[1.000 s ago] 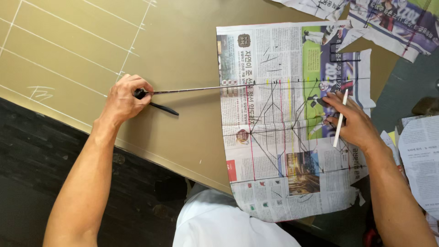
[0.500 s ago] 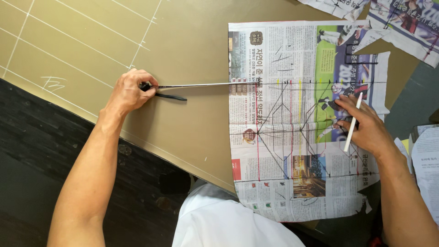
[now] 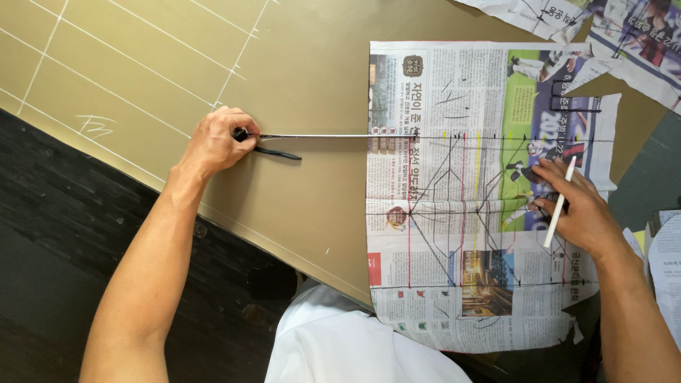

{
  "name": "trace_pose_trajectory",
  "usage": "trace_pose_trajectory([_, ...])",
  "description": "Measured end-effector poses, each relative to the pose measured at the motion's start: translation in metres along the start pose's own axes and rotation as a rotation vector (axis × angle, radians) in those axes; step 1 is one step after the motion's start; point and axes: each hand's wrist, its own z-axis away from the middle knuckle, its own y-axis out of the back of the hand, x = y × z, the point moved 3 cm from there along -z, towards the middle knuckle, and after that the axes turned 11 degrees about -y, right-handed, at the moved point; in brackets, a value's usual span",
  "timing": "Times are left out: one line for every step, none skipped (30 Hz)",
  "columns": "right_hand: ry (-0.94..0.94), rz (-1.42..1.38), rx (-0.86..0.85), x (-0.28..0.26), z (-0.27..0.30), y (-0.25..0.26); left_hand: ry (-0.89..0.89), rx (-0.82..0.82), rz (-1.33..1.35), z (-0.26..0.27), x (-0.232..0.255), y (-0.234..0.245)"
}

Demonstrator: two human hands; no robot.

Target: The person uses a tape measure and a white pencil to mark a grid of lines on a large sheet of cardboard. They repeatedly measure and draw straight lines, then switch to a long metal ruler to draw longer lines across the board.

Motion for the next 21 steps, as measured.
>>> trace_pose_trajectory([-0.008,0.004,0.000,0.001,-0.001,0.000,0.007,-0.001,0.000,-0.001,-0.001,0.000])
trace_pose_trajectory([-0.016,0.007,-0.001,0.001,-0.001,0.000,0.006,-0.004,-0.004,-0.001,-0.001,0.000])
trace_pose_trajectory([-0.009,0.002,0.001,0.001,-0.001,0.000,0.006,-0.004,-0.009,-0.001,-0.002,0.000])
trace_pose_trajectory([-0.002,-0.004,0.002,0.001,0.000,-0.001,0.005,-0.004,-0.014,0.000,-0.002,0.000])
trace_pose_trajectory([0.008,-0.008,0.006,0.001,-0.001,0.000,0.052,0.032,0.073,0.000,-0.005,0.000])
trace_pose_trajectory([0.020,-0.018,0.008,0.001,0.000,0.001,0.098,0.069,0.160,0.002,-0.009,-0.001])
trace_pose_trajectory([0.037,-0.027,0.013,0.000,-0.001,0.001,0.144,0.111,0.245,0.002,-0.014,0.000])
trace_pose_trajectory([0.054,-0.036,0.017,-0.001,-0.004,0.001,0.243,0.212,0.253,0.004,-0.022,0.002])
trace_pose_trajectory([0.054,-0.055,0.018,-0.001,-0.004,0.001,0.340,0.308,0.265,0.005,-0.030,0.003])
trace_pose_trajectory([0.053,-0.074,0.019,-0.001,-0.004,0.001,0.437,0.405,0.277,0.006,-0.039,0.004])
trace_pose_trajectory([0.051,-0.091,0.016,0.000,-0.002,0.000,0.472,0.463,0.253,0.006,-0.046,0.003])
trace_pose_trajectory([0.040,-0.095,0.011,0.002,0.000,0.000,0.507,0.521,0.228,0.006,-0.054,0.003])
trace_pose_trajectory([0.035,-0.099,0.004,0.002,-0.001,0.000,0.546,0.584,0.199,0.007,-0.061,0.004])
trace_pose_trajectory([0.030,-0.104,-0.003,0.002,-0.002,0.000,0.575,0.593,0.164,0.005,-0.068,0.003])
trace_pose_trajectory([0.018,-0.090,-0.004,0.002,-0.003,0.000,0.608,0.601,0.127,0.005,-0.073,0.002])
trace_pose_trajectory([0.006,-0.076,-0.004,0.002,-0.004,0.000,0.640,0.608,0.090,0.004,-0.078,0.001])
trace_pose_trajectory([-0.006,-0.063,-0.005,0.002,-0.006,0.000,0.652,0.609,0.093,0.002,-0.082,0.000])
trace_pose_trajectory([-0.017,-0.053,-0.016,0.001,-0.008,0.001,0.665,0.611,0.096,-0.001,-0.084,-0.002])
trace_pose_trajectory([-0.030,-0.042,-0.025,0.001,-0.009,0.003,0.676,0.611,0.101,-0.004,-0.084,-0.004])
trace_pose_trajectory([-0.044,-0.031,-0.035,0.000,-0.012,0.005,0.678,0.607,0.113,-0.008,-0.085,-0.005])
trace_pose_trajectory([-0.110,-0.036,-0.034,0.000,-0.012,0.008,0.680,0.598,0.124,-0.010,-0.084,-0.006])
